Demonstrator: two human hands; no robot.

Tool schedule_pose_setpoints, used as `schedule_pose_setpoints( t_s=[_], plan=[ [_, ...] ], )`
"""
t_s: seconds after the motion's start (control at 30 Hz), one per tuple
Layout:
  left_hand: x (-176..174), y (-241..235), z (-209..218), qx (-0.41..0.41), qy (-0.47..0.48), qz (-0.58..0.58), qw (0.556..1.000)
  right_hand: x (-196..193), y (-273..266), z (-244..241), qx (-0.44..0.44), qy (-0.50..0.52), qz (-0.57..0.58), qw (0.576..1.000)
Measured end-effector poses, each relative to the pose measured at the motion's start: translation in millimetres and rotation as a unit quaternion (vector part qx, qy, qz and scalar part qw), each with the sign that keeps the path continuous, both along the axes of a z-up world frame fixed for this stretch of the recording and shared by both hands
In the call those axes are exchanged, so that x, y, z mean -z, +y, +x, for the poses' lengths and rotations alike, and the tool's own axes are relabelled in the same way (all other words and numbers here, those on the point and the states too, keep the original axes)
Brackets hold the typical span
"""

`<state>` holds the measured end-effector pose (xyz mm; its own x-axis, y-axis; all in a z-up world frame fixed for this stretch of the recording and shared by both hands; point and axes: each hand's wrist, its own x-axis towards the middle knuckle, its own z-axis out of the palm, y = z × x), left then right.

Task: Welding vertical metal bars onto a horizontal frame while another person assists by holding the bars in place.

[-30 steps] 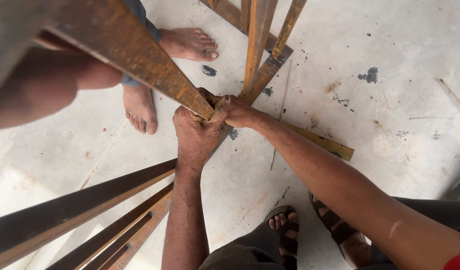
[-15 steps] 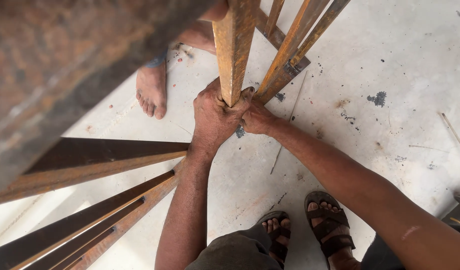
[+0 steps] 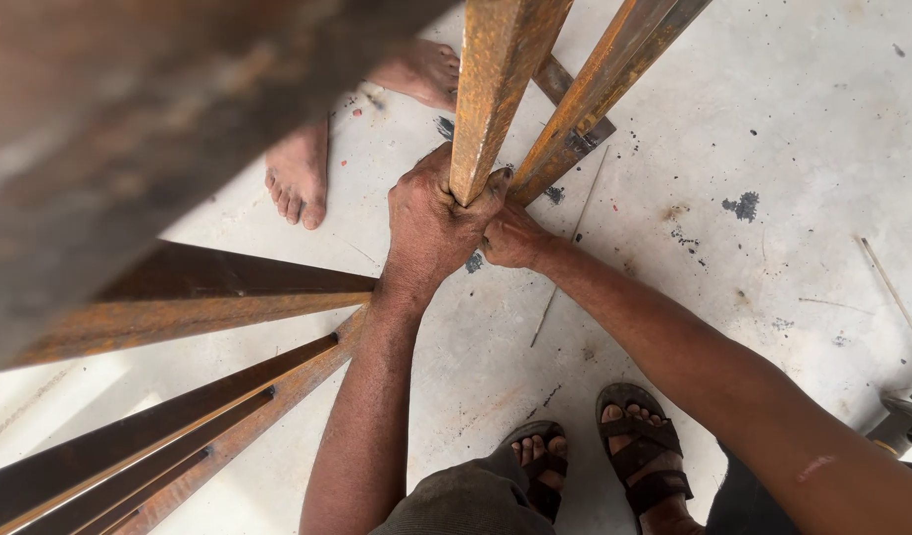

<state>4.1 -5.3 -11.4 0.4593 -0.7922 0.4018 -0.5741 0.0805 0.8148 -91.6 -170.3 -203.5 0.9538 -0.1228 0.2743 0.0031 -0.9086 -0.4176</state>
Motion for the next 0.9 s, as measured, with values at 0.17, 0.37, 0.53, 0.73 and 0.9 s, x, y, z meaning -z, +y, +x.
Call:
schedule_pose_setpoints(
  t_s=[0.17,0.37,0.53,0.73,0.9],
  plan=[
    [1,-1,1,0.002,-0.005,0.017,1.0,-3,2,5,0.012,0.019,0.007,1.0],
    [-2,-2,0,-0.002,0.001,0.033,0.999,2,4,-13,0.024,0.05,0.024,0.998],
    [-3,1,1,-0.001,-0.001,0.047,0.999,-29,37,-25,0.127,-0.002,0.08,0.989],
    [-7,1,-4,0.014,0.033,0.036,0.999,-45,54,-42,0.227,-0.042,0.161,0.959],
    [-16,3,-6,-0.018,-0.007,0.029,0.999,-7,65,-50,0.094,-0.059,0.092,0.99]
  ],
)
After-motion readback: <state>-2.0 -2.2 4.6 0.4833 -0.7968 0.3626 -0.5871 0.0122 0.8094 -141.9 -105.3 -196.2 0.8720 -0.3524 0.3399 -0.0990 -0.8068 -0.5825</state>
